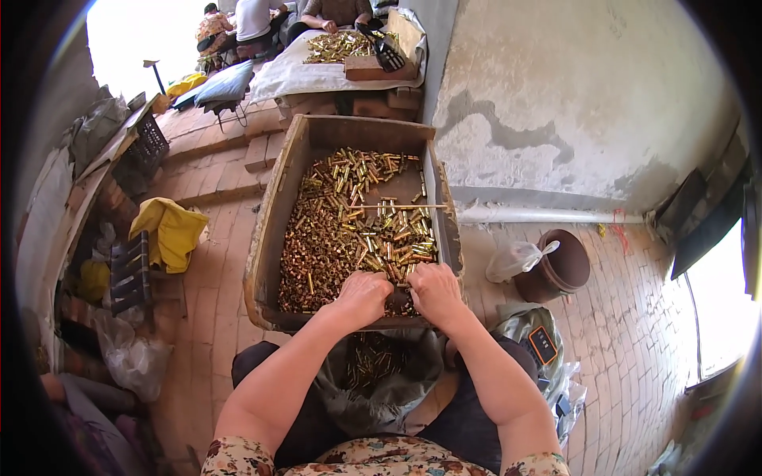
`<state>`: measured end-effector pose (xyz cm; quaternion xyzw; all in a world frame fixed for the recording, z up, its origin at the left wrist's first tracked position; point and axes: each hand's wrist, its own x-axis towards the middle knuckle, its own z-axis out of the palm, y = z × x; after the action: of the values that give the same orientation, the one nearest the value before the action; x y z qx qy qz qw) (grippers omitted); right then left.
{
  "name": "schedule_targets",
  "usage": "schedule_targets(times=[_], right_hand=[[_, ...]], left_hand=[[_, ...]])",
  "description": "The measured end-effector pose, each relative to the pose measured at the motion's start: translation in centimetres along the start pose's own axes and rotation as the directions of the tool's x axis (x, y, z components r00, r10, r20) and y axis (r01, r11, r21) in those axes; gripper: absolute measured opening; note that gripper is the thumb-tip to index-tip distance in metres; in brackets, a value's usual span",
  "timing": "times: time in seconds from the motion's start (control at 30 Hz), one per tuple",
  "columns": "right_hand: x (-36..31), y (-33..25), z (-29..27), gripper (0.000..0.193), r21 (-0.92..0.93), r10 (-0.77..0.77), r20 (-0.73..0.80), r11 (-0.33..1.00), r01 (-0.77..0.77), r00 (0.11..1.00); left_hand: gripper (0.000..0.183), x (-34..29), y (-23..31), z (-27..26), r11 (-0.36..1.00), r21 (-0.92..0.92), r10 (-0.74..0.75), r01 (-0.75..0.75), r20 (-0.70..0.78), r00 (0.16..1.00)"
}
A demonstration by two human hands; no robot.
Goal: The person sorts small brass metal components by hand, transferring them from a large bin into a smaller bag.
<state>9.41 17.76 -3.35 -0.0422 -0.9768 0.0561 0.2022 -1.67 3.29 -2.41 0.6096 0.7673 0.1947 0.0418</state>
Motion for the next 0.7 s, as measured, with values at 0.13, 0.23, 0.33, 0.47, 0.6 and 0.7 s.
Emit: schedule_targets(times=[0.13,0.23,0.33,0.47,0.6,0.7], right_hand=[[0.2,-0.6,0.0,0.004,0.009,-0.020,-0.011,1.000,0.020,1.000],[0.4,-0.6,-0.5,0.002,0.023,-0.019,0.005,1.000,0.019,1.000],[0.4,-0.7,-1.2,0.005,0.033,0.015,0.024,0.999,-0.016,1.000],[0.4,-0.6,-0.7,0.006,0.039,0.007,0.051,0.999,-0.009,0.999],[0.4,-0.6,-0.9,0.008,0.040,0.036,0.098,0.998,-0.040,0.995],[0.3,-0.5,-0.8,0.011,0.074,0.032,0.046,0.997,-0.036,0.998]], left_hand=[[0.013,0.0,-0.6,0.1,0.999,-0.009,0.051,-0.051,0.039,0.998],[0.011,0.0,-0.4,-0.3,0.998,-0.004,0.070,-0.070,0.033,0.997],[0.009,0.2,-0.2,-0.2,0.999,0.019,0.029,-0.029,0.038,0.999],[0.007,0.9,0.2,-1.1,0.999,0.035,0.010,-0.018,0.228,0.974],[0.009,0.7,0.3,-1.4,0.999,0.017,0.043,-0.047,0.179,0.983],[0.009,1.1,0.6,-1.8,0.999,0.034,0.024,-0.033,0.252,0.967]])
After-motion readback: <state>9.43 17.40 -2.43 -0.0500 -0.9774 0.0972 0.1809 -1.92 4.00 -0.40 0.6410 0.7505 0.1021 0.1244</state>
